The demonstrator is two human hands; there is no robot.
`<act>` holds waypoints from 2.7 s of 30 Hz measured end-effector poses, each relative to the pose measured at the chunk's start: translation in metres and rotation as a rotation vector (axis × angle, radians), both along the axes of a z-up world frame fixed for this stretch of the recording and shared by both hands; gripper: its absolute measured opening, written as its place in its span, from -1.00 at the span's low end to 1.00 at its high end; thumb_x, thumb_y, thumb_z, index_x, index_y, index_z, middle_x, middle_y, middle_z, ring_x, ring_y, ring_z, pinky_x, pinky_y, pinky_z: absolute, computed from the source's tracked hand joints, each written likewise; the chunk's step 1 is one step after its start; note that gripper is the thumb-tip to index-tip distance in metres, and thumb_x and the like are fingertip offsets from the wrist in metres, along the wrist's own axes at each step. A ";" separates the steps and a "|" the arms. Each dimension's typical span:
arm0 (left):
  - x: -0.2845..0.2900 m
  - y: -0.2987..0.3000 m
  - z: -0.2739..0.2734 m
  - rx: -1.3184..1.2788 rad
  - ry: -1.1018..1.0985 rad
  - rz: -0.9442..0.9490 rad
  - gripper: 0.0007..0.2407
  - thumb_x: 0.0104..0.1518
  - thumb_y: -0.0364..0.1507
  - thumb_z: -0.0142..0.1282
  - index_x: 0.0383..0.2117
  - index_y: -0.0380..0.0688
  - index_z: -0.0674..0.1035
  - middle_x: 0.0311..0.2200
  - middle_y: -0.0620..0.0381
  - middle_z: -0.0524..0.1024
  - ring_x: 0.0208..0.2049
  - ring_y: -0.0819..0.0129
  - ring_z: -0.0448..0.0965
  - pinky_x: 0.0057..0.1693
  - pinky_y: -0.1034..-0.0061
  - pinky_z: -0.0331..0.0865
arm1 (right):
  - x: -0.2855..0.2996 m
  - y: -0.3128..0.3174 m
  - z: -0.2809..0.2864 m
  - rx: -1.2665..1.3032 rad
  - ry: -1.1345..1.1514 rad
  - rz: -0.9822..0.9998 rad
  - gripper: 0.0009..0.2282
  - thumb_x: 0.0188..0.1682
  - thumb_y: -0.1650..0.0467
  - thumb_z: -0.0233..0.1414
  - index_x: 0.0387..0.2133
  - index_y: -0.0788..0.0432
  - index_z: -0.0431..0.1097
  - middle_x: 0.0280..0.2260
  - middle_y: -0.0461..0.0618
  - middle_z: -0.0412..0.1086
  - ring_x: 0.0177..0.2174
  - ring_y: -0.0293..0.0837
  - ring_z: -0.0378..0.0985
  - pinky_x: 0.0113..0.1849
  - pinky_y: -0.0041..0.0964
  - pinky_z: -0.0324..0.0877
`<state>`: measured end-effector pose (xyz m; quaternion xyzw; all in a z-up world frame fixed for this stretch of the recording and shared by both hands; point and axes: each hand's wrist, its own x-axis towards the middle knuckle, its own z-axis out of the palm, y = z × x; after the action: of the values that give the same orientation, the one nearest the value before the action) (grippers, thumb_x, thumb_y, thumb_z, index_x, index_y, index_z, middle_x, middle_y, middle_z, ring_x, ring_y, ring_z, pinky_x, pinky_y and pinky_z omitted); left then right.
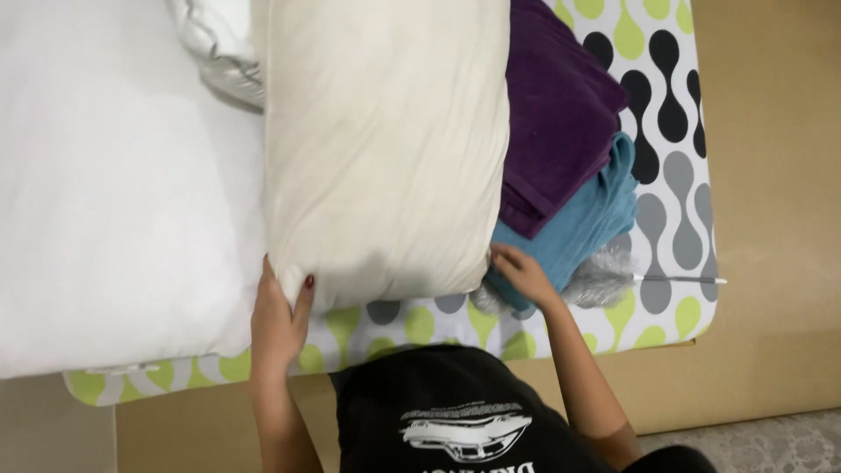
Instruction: The person arranges several pillows on a bed with a patterned sheet, moving them into a neat row. They then use a feather duster to clean the surface of the pillows, brushing them repeatedly.
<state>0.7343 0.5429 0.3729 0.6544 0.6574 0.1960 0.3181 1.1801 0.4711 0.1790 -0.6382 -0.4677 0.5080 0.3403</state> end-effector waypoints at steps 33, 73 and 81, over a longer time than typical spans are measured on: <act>0.050 0.030 -0.019 -0.030 -0.947 -0.033 -0.54 0.01 -0.46 0.38 0.05 -0.39 0.52 -0.07 -0.06 0.63 -0.09 0.24 0.65 0.11 0.38 0.54 | -0.077 -0.012 -0.007 -0.304 0.525 -0.232 -0.25 -0.01 -0.11 -0.25 0.17 0.30 0.13 -0.12 0.11 0.52 -0.31 0.01 0.67 -0.27 -0.26 0.60; -0.004 0.094 -0.361 -0.895 -0.802 0.316 -0.64 0.34 -0.34 -0.05 0.25 -0.12 0.38 0.15 0.08 0.44 0.09 0.19 0.58 0.10 0.34 0.47 | -0.153 -0.198 0.018 -0.164 -0.379 -0.738 -0.23 0.19 0.02 -0.26 -0.86 0.37 0.43 -0.84 0.09 0.34 -0.75 -0.07 0.46 -0.50 -0.22 0.44; 0.061 0.117 -0.325 -0.922 -1.481 0.147 -0.59 0.43 -0.28 -0.17 0.26 -0.35 0.37 0.14 -0.16 0.44 0.09 0.03 0.51 0.15 0.20 0.43 | -0.156 -0.234 -0.041 -0.261 -0.088 -0.739 -0.37 0.08 0.06 -0.07 -0.80 0.34 0.49 -0.76 0.08 0.46 -0.64 -0.14 0.56 -0.40 -0.28 0.48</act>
<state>0.7950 0.6603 0.0478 0.1210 0.3361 0.3054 0.8827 1.0237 0.2374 0.1382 -0.8227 -0.1520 0.3788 0.3958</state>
